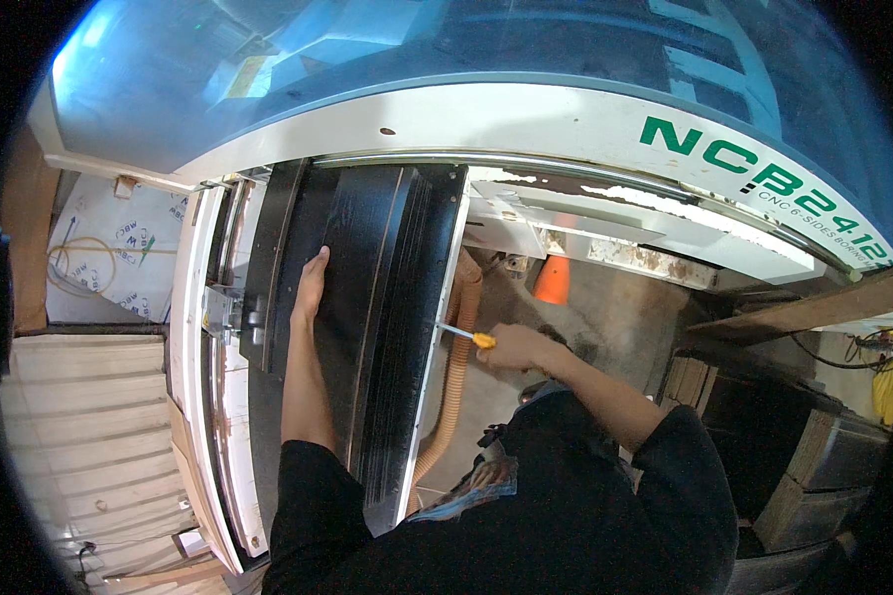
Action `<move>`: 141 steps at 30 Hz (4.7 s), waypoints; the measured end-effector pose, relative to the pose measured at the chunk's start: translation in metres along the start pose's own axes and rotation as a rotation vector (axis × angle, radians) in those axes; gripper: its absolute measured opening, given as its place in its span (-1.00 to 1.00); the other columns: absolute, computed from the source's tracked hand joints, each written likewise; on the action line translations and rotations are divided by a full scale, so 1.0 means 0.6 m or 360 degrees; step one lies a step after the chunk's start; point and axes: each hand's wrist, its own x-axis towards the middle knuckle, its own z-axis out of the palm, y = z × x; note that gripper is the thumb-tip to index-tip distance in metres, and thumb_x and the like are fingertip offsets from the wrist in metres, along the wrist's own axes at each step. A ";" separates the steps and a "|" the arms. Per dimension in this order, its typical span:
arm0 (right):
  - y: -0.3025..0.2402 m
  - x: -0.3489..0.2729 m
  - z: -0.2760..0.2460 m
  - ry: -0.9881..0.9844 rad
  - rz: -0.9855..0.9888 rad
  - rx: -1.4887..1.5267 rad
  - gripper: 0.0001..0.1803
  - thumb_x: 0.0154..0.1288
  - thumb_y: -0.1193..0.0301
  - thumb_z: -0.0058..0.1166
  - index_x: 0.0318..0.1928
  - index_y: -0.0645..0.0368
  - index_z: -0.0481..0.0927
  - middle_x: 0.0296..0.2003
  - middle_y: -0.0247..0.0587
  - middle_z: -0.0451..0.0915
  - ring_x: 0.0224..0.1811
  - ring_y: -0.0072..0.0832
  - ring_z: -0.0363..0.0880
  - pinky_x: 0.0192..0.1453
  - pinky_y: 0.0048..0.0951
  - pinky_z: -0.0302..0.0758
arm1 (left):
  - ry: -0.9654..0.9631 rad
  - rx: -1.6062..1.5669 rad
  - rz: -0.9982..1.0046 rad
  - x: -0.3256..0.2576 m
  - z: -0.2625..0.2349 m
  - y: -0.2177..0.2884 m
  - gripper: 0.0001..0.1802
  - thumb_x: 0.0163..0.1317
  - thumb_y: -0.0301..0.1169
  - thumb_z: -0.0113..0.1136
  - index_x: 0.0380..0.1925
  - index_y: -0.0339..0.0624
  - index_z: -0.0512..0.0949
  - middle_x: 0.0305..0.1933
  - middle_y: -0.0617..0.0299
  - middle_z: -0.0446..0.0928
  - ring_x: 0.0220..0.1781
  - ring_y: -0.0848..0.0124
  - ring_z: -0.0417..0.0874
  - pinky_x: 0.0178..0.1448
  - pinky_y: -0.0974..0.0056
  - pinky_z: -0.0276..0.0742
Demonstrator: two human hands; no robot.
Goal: The person trims the edges of dark wood panels using a small hand tool and slides the panels across the surface of a large industrial machine.
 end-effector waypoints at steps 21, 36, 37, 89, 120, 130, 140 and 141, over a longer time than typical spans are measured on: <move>0.016 0.084 -0.088 -0.0274 0.0008 0.0449 -0.66 0.30 0.11 0.16 -0.17 0.13 0.70 -0.50 -0.22 0.65 -0.52 -0.47 0.60 -0.48 -0.35 0.53 | 0.0035 0.0093 -0.0030 -0.006 0.010 0.012 -0.22 0.56 0.11 -0.02 0.30 -0.52 0.47 0.26 -0.11 0.61 0.35 0.22 0.56 0.46 0.23 0.33; 0.083 0.107 -0.079 0.0431 0.0400 0.1028 -0.65 0.34 0.11 0.20 -0.33 0.18 0.70 -0.58 -0.36 0.55 -0.56 -0.55 0.53 -0.54 -0.38 0.45 | 0.0184 0.0347 0.0026 -0.015 0.023 0.031 -0.24 0.52 0.20 -0.05 0.24 -0.34 0.57 0.22 -0.22 0.62 0.37 -0.01 0.58 0.40 0.13 0.41; 0.092 0.102 -0.077 0.0246 0.0219 0.1191 -0.65 0.34 0.11 0.20 -0.38 0.15 0.67 -0.59 -0.34 0.55 -0.61 -0.54 0.52 -0.56 -0.37 0.44 | 0.0161 0.0367 0.0023 -0.018 0.021 0.038 -0.25 0.52 0.20 -0.04 0.23 -0.32 0.58 0.21 -0.23 0.63 0.37 -0.03 0.58 0.40 0.12 0.41; -0.162 -0.050 0.106 -0.1115 -0.0308 -0.0732 -0.43 0.41 -0.06 0.14 0.00 0.25 0.67 -0.13 0.20 0.72 -0.02 0.06 0.70 0.08 -0.03 0.57 | 0.1492 0.0869 -0.0360 -0.676 -0.016 -0.200 -0.50 0.41 0.07 0.18 0.10 -0.05 0.65 0.05 0.06 0.64 0.17 0.00 0.60 0.26 -0.06 0.50; -0.704 0.067 0.267 -0.1140 -0.0653 -0.1310 -0.65 0.41 0.18 0.14 -0.41 0.19 0.60 -0.70 -0.41 0.42 -0.77 -0.62 0.40 -0.72 -0.51 0.39 | 0.1996 -0.0681 -0.0433 -0.720 0.153 -0.257 -0.14 0.45 -0.01 0.16 0.55 -0.30 0.16 0.38 -0.34 0.43 0.47 -0.12 0.44 0.54 0.03 0.30; -0.700 0.200 0.151 -0.1170 0.0171 -0.1518 -0.74 0.40 0.31 0.11 -0.34 0.27 0.58 -0.75 -0.46 0.32 -0.78 -0.61 0.29 -0.69 -0.43 0.33 | 0.1964 -0.0722 -0.0594 -0.745 0.146 -0.238 -0.13 0.35 0.06 0.24 0.48 -0.29 0.29 0.33 -0.27 0.51 0.36 -0.12 0.55 0.41 -0.03 0.46; -0.479 0.219 -0.192 -0.0641 0.0121 -0.0860 -0.66 0.33 0.26 0.21 -0.41 0.33 0.57 -0.70 -0.36 0.43 -0.75 -0.59 0.37 -0.69 -0.44 0.38 | 0.2081 -0.0880 -0.0287 -0.737 0.136 -0.213 -0.25 0.35 -0.08 0.31 0.39 -0.36 0.42 0.18 -0.27 0.64 0.28 0.02 0.67 0.33 0.11 0.52; -0.464 0.193 -0.169 -0.0679 0.0073 -0.0898 -0.65 0.33 0.23 0.23 -0.41 0.30 0.57 -0.70 -0.40 0.42 -0.75 -0.60 0.37 -0.69 -0.47 0.37 | 0.2047 -0.0862 -0.0322 -0.733 0.133 -0.206 -0.23 0.35 -0.08 0.32 0.40 -0.39 0.40 0.19 -0.27 0.63 0.29 0.05 0.67 0.35 0.13 0.51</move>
